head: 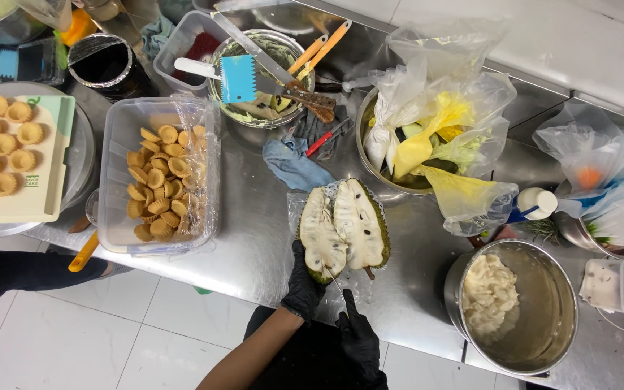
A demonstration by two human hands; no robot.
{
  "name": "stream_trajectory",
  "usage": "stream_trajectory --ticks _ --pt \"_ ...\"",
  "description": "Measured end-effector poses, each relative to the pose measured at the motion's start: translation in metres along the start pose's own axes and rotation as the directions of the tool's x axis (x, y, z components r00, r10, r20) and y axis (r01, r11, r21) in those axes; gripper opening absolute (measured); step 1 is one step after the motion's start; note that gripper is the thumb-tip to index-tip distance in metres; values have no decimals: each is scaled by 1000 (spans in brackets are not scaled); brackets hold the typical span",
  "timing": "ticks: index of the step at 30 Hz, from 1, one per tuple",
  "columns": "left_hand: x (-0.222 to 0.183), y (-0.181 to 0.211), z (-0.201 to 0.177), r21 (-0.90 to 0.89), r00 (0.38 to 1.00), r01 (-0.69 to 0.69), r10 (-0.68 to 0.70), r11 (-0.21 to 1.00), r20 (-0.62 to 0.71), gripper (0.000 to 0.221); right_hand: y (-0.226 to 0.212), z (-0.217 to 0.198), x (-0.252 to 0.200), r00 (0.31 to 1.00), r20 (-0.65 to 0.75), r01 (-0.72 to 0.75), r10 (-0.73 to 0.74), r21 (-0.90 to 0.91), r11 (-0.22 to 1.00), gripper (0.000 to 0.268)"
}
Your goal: Cutting open a soursop fruit and removing the pulp for baking preparations.
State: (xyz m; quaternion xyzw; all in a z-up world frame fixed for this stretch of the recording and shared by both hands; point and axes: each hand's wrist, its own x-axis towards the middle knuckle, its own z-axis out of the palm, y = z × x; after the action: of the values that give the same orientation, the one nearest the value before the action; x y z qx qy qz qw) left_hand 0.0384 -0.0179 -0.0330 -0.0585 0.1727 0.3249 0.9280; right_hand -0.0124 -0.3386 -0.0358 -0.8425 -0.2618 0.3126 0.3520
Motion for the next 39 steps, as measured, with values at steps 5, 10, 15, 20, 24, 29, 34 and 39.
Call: stream_trajectory --ticks 5,10,15,20,24,29,34,39 --pt "6 -4 8 -37 999 -18 17 999 -30 74 -45 -12 90 995 -97 -1 14 129 992 66" --pt "5 -3 13 -9 999 -32 32 999 -19 68 -79 -28 131 996 -44 -77 74 -76 994 70" --pt "6 0 -1 7 999 -29 29 1000 -30 69 -98 -60 140 996 9 91 -91 -74 993 81" --pt "0 8 21 65 997 -13 18 998 -81 70 -128 -92 152 978 68 210 -199 -381 900 80" --pt "-3 8 23 93 990 14 0 996 -144 73 -106 -95 161 959 61 279 -278 -399 874 62" --pt "0 13 21 129 989 17 2 992 -148 74 -101 -92 171 951 32 300 -306 -324 898 42" --pt "2 12 28 101 999 -25 29 995 -42 73 -96 -90 176 975 47 224 -219 -191 956 36" --pt "6 11 19 27 1000 1 -1 1000 -17 74 -131 -94 176 981 48 192 -186 -222 956 50"
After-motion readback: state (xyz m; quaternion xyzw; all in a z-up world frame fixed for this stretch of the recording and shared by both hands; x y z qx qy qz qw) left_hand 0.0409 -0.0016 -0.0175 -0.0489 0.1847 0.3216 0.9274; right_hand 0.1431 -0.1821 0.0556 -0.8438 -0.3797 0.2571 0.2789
